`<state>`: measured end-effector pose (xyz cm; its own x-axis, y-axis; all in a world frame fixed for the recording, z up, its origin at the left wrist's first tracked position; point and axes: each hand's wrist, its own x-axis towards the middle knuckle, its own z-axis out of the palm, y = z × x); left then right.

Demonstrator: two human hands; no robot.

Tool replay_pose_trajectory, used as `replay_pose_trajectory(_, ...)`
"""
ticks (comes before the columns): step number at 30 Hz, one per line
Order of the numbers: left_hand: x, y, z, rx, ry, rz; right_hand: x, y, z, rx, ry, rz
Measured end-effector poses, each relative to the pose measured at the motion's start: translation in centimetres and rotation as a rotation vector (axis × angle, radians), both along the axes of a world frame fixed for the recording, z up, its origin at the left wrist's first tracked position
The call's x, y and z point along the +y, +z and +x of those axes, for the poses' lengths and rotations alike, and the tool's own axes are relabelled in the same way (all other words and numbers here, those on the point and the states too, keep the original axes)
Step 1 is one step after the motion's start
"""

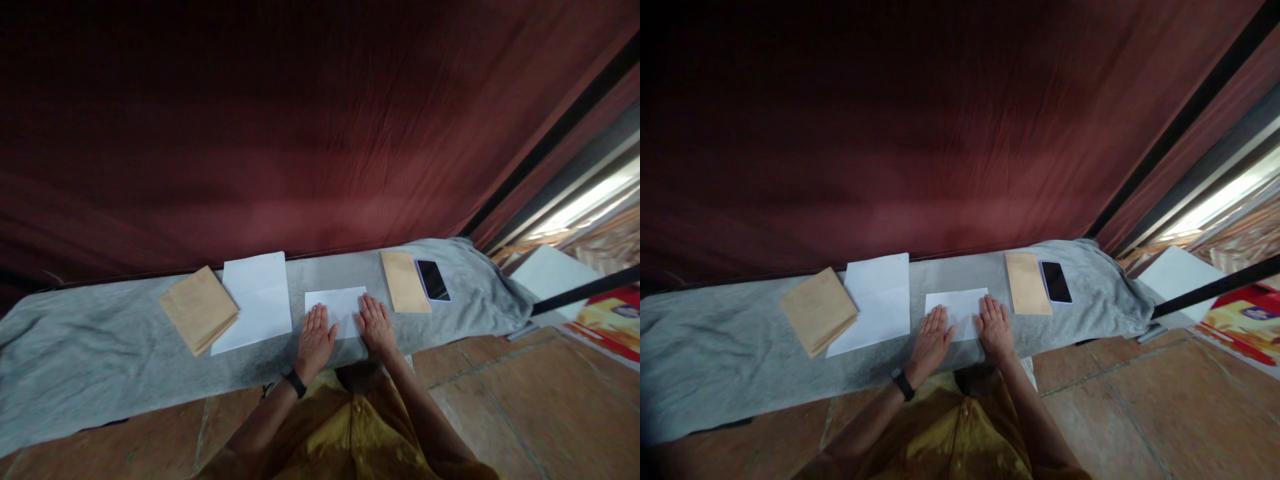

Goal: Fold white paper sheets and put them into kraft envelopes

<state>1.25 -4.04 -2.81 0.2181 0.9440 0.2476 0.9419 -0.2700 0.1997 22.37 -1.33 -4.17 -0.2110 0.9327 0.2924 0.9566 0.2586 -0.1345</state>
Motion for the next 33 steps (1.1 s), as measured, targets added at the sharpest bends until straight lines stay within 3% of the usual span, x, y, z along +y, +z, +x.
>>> replay_pose_trajectory(5, 2.5, -0.6, 3.8, -0.049, -0.199, 0.012, -0.1, 0.3, -0.1, -0.001, -0.011, -0.007)
replay_pose_trajectory(8, 3.8, -0.9, 4.8, -0.033, -0.228, 0.003, -0.1, 0.3, 0.0, -0.006, -0.002, -0.010)
replay_pose_trajectory(16, 6.6, -0.7, 2.5, -0.048, -0.094, 0.009, -0.1, 0.2, -0.1, 0.008, -0.002, 0.004)
replay_pose_trajectory(25, 3.9, -0.8, -1.2, -0.036, 0.126, 0.041, -0.1, 0.2, -0.1, 0.026, -0.004, -0.022)
replay_pose_trajectory(33, 2.4, -0.8, -1.6, -0.053, 0.112, 0.082, 0.3, 0.3, -2.0, 0.071, -0.056, 0.005)
